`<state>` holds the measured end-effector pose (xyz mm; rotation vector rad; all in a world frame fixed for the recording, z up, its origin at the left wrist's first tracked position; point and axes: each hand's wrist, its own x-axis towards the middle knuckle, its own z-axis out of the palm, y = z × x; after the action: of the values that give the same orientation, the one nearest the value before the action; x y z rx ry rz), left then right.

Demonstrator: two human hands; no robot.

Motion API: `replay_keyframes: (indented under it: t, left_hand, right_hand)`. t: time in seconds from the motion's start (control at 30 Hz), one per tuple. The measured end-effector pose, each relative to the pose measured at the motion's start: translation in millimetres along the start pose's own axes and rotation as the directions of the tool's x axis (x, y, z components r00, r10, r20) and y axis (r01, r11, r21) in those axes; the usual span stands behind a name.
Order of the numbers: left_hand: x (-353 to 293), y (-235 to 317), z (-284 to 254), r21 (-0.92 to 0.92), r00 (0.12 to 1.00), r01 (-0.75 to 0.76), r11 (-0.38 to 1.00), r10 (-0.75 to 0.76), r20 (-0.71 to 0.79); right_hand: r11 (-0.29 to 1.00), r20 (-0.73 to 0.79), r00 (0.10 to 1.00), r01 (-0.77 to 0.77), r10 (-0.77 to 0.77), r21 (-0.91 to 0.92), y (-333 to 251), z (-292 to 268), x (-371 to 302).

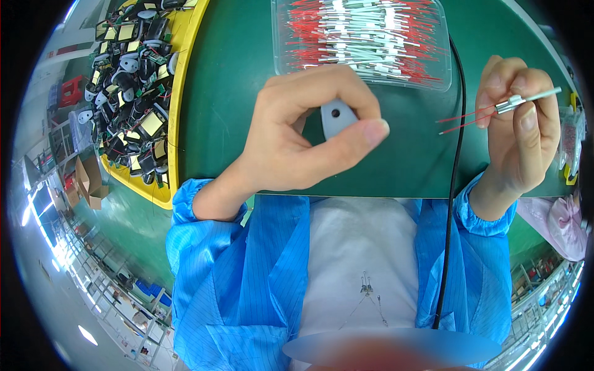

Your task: The person assembles small electronic components by inserting wires into a connector housing. This is done using a small insertion tool to push the wires into place.

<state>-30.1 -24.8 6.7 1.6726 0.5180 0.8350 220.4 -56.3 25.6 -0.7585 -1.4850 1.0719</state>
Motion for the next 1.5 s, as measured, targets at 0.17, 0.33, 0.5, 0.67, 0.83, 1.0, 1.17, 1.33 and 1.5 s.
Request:
replay_keyframes:
  t: [0.17,0.33,0.5,0.67,0.83,1.0,1.17,1.33,1.5]
  left_hand:
    - [2,-6,8,-0.066,0.996,-0.093,0.993,0.092,-0.013]
    - [2,-9,7,0.147,0.991,-0.124,0.981,0.130,-0.034]
    - [3,-11,6,0.213,0.973,-0.223,0.951,0.230,-0.012]
    - [3,-10,6,0.218,0.972,-0.227,0.949,0.234,-0.008]
    - [3,-11,5,0.217,0.970,-0.237,0.947,0.243,0.000]
    - [4,-10,5,0.198,0.971,-0.235,0.951,0.240,-0.002]
    - [2,-9,6,0.192,0.978,-0.202,0.960,0.208,-0.012]
    - [2,-9,5,0.182,0.980,-0.191,0.964,0.198,-0.022]
    - [3,-10,5,0.198,0.980,-0.190,0.962,0.196,-0.015]
  right_hand:
    - [0.996,-0.073,0.996,0.051,-0.057,-0.073,-3,23,-5]
    - [0.955,-0.082,0.980,0.157,-0.183,-0.251,-3,32,-7]
    - [0.923,-0.036,0.968,0.223,-0.247,-0.313,-3,35,-9]
    - [0.928,-0.041,0.969,0.220,-0.243,-0.302,-2,39,-9]
    - [0.922,-0.066,0.971,0.193,-0.228,-0.335,-1,38,-9]
    - [0.886,0.046,0.959,0.277,-0.281,-0.372,-4,34,-4]
    - [0.822,0.159,0.956,0.293,-0.247,-0.488,-14,31,-3]
    - [0.761,0.234,0.943,0.330,-0.237,-0.558,-17,33,-5]
    - [0.789,0.210,0.934,0.356,-0.288,-0.500,-12,33,-6]
